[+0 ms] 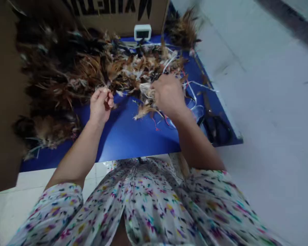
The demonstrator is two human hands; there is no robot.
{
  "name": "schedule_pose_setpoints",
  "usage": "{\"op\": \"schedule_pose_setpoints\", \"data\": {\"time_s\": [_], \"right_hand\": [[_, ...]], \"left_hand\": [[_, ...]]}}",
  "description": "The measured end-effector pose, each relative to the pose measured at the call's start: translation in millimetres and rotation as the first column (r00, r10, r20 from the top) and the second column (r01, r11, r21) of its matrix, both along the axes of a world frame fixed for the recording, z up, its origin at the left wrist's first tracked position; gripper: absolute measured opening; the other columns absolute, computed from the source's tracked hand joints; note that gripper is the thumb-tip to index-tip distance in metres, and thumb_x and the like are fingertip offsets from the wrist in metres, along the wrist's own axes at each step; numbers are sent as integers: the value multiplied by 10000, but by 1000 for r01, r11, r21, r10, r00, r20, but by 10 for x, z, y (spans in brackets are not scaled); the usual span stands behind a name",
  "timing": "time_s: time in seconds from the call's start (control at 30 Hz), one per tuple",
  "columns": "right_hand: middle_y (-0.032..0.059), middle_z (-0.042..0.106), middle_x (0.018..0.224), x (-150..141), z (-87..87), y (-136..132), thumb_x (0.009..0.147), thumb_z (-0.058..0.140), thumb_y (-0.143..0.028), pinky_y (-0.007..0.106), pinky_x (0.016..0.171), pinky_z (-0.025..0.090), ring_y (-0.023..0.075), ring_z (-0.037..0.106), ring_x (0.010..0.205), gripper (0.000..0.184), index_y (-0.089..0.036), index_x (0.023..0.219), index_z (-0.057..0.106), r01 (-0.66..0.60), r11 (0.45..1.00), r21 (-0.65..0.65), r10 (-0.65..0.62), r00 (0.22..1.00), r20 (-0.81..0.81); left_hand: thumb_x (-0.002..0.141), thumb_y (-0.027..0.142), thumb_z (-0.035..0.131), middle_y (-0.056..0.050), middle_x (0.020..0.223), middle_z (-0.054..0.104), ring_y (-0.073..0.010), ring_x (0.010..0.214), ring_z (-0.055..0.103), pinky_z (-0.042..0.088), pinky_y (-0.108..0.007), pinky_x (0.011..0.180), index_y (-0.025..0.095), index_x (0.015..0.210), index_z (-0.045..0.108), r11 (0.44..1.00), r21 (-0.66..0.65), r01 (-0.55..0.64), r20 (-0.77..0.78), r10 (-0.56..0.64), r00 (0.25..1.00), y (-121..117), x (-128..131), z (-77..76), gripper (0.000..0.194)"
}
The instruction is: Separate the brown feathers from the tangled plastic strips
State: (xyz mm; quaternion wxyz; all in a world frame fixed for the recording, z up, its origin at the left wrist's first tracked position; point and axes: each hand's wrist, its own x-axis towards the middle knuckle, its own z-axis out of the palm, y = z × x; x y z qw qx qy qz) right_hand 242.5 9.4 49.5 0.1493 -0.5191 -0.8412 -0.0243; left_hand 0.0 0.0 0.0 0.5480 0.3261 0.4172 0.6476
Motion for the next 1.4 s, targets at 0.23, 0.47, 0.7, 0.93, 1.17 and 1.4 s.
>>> {"op": "schedule_pose_setpoints", "data": {"time_s": [0.23,0.47,0.7,0.93,1.17,1.4], "right_hand": [[133,707,910,-404,-547,27,883,632,-213,433,906,511,284,652,954,98,-157,850,705,-107,980,-167,99,993,-58],[36,649,744,-275,-662,123,818,630,-162,344,736,503,179,613,731,66,-184,763,659,-170,951,-259,35,889,-457],[-9,674,699,-213,-562,85,743,767,-287,283,637,532,130,644,650,166,-199,772,630,-262,916,-303,-175,419,-891],[-2,718,797,-182,-483,38,738,768,-236,316,711,562,136,663,708,122,-207,853,742,-213,963,-165,-78,364,-928],[9,737,843,-255,-396,-112,851,688,-206,329,760,545,166,674,802,59,-219,851,745,-145,984,103,172,629,-758],[44,735,936,-298,-430,-218,969,537,-204,339,826,548,181,686,874,182,-213,965,719,-184,968,168,247,800,-546]], "left_hand": [[871,309,746,58,594,580,-33,407,460,343,-153,386,179,739,567,999,1,44,-9,-44,999,-49,41,-17,257],[875,309,737,56,595,583,-34,413,460,346,-158,390,176,753,581,998,-2,65,-20,-66,998,-51,62,-31,238],[881,277,713,53,601,597,-29,416,462,344,-152,391,168,751,582,992,-31,123,-3,-123,992,-92,93,-36,215],[848,300,743,50,607,599,-29,415,465,345,-154,393,165,750,589,983,-66,174,-19,-176,984,-131,136,-58,228],[808,354,777,42,614,618,-30,407,466,352,-164,397,161,753,625,964,-62,257,-49,-261,964,-187,188,-86,252],[759,459,815,38,600,629,-43,405,486,366,-172,393,164,761,653,966,-30,258,-157,-259,953,-217,221,-123,337]]}}
